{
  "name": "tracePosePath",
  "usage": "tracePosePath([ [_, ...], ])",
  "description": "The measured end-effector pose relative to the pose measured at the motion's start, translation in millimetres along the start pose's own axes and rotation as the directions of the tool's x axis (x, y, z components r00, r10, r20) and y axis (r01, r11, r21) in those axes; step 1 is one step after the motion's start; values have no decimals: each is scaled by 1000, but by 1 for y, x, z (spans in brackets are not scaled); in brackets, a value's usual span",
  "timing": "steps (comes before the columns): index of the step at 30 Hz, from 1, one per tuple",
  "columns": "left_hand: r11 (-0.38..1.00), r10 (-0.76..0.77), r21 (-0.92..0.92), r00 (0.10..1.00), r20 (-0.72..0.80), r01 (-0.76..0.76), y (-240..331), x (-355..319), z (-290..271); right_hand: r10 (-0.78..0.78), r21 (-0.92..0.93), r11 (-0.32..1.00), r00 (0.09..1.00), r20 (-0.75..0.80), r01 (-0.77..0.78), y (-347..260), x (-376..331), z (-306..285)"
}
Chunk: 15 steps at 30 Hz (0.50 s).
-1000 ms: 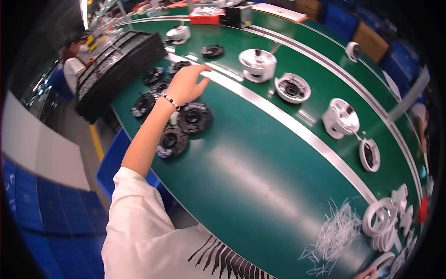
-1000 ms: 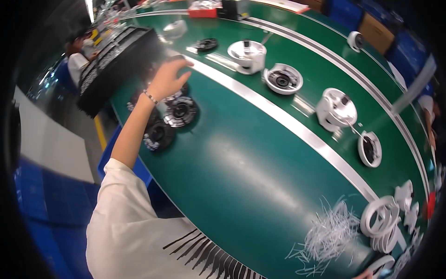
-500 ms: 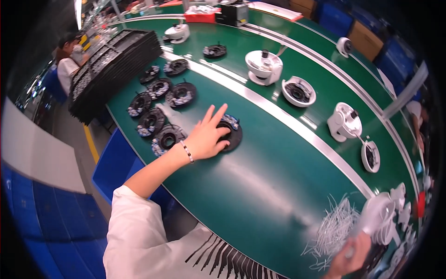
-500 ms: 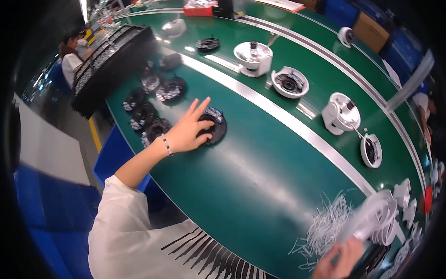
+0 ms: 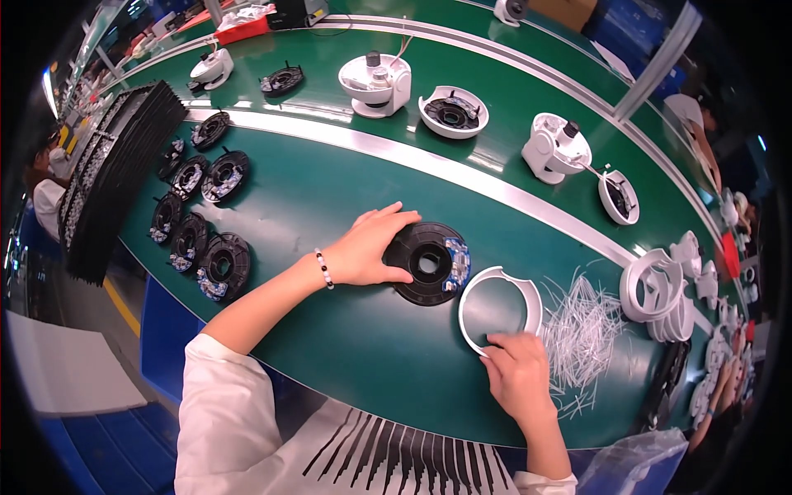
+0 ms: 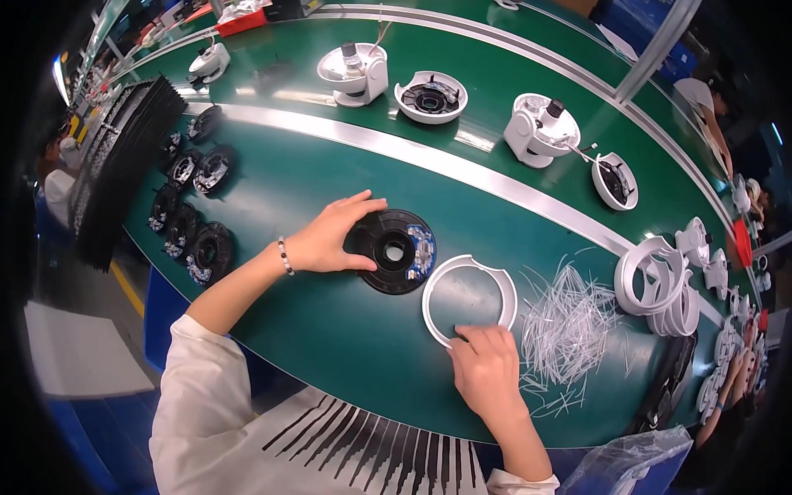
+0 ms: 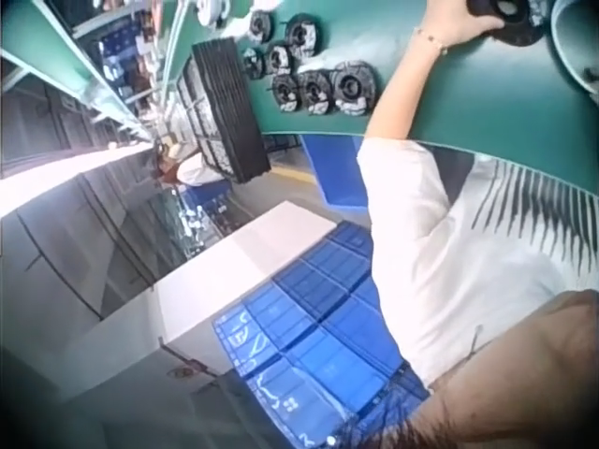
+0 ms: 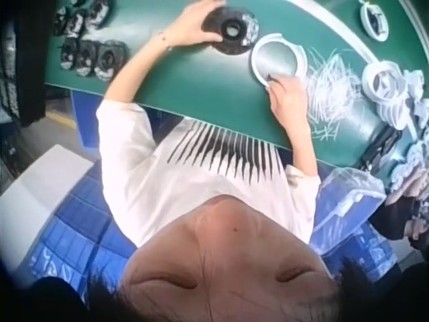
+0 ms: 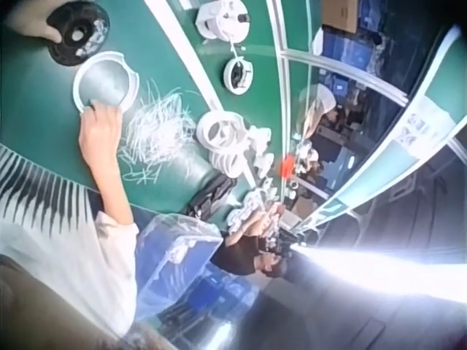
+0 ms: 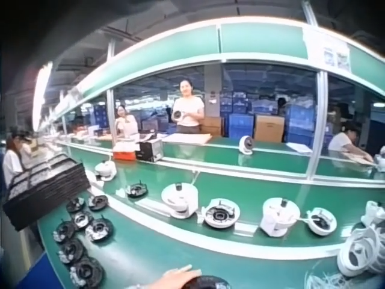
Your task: Assembling internal components and housing parts for dome surveillance cameras on an industrial assembly line.
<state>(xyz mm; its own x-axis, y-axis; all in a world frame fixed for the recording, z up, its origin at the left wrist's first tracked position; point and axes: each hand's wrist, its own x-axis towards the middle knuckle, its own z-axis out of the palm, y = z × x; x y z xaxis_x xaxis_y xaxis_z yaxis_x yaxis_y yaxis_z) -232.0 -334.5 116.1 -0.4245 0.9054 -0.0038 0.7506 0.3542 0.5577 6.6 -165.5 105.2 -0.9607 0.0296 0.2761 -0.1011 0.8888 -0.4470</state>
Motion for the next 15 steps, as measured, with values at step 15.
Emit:
tracePosePath([
  [15,320,-300,-946,953,-40,61,-19,30,9,572,-262,798,819,43,-543,-20,57,6],
])
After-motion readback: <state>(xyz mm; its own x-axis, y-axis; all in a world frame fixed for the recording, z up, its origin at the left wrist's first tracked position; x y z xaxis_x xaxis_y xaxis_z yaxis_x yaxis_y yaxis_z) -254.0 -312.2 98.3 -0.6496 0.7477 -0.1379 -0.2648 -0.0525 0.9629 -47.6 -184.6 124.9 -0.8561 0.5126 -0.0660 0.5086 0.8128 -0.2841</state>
